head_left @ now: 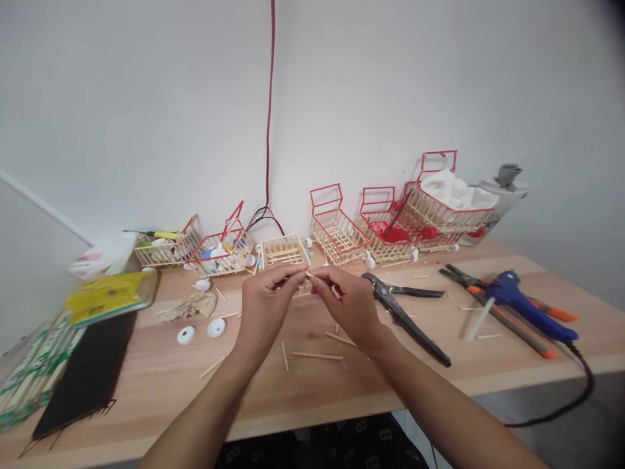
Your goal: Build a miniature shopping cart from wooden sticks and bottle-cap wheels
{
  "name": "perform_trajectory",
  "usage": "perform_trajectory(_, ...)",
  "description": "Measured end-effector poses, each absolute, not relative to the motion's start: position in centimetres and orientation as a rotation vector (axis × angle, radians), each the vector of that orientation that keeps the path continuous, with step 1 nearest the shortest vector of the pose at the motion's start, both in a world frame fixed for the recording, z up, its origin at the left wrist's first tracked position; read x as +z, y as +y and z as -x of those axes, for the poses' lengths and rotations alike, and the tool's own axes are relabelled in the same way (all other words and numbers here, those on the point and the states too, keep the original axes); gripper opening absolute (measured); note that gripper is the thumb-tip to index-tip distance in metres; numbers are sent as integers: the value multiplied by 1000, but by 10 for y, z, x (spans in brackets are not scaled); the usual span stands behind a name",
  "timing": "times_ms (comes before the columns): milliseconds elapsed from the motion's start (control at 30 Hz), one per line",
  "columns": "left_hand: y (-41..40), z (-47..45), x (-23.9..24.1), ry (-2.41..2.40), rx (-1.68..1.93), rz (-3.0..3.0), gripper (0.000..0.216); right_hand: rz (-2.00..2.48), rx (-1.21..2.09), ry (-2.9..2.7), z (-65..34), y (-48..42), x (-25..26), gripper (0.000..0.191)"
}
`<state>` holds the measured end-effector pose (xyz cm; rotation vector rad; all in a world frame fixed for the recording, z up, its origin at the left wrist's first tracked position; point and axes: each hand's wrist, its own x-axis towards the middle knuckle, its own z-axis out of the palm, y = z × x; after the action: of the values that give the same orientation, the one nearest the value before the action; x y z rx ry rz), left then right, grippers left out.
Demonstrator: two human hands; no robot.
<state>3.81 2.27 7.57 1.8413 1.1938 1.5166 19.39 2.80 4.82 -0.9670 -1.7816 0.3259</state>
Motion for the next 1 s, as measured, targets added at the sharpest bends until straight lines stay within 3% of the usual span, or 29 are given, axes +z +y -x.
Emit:
perform_trajectory(233, 22, -42, 72, 1186, 1507, -1772, 13, 974, 364, -1756, -195, 25, 49, 18)
perform_trajectory(467, 20, -38, 74, 1221, 1455, -1729, 35, 1000, 413, -1760, -198, 26, 51, 20)
perform_trajectory(1000, 18, -27, 72, 1206, 1516, -2264, 13, 980, 436, -1854, -194, 26, 44, 21)
